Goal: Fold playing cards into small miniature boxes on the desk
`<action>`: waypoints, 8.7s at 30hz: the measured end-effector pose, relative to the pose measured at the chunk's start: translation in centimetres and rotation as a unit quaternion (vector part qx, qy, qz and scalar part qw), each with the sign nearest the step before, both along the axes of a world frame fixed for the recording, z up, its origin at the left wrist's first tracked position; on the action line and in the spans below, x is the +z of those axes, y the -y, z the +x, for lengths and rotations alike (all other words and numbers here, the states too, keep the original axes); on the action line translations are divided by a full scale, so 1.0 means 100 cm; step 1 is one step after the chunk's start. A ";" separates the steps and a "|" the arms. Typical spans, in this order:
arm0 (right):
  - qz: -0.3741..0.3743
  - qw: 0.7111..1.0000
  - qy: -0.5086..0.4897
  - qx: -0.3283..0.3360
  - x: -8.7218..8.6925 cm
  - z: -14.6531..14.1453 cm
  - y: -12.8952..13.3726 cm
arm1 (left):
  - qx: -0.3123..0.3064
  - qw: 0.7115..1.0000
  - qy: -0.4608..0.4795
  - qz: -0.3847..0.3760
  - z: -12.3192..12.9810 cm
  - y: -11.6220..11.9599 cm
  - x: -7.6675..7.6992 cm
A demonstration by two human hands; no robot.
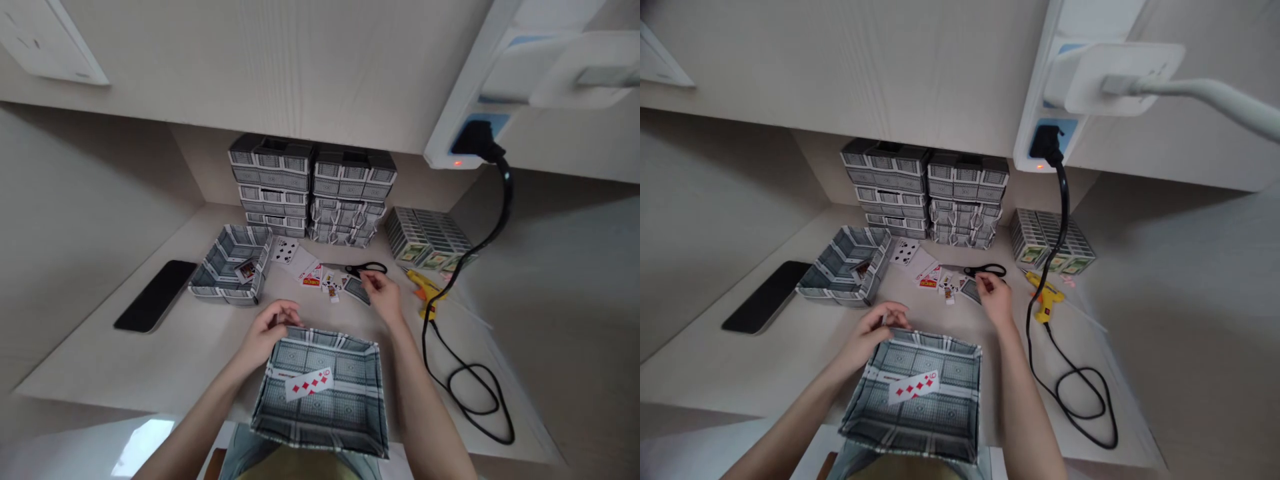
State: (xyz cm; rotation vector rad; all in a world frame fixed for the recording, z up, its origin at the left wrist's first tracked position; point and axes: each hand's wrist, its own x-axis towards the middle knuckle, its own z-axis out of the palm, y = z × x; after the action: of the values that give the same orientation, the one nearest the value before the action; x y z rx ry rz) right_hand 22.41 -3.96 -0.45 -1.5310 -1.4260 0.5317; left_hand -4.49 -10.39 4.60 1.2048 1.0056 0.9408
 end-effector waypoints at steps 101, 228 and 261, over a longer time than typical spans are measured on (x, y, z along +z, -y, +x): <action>-0.082 0.959 -0.215 0.165 -0.002 -0.058 0.011 | -0.018 0.998 0.033 0.052 0.051 -0.100 -0.044; -0.167 0.937 -0.258 0.164 0.007 -0.054 0.010 | -0.038 0.983 -0.142 0.110 0.058 -0.093 -0.045; -0.151 0.930 -0.288 0.173 0.004 -0.055 0.012 | -0.021 0.971 -0.160 0.174 0.063 -0.084 -0.046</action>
State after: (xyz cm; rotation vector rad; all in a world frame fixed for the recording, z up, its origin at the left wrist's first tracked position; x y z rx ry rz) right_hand 16.87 -5.14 -0.10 -1.1969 -1.1770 1.3499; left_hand 1.77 -2.00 -0.05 1.7075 1.0898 0.9304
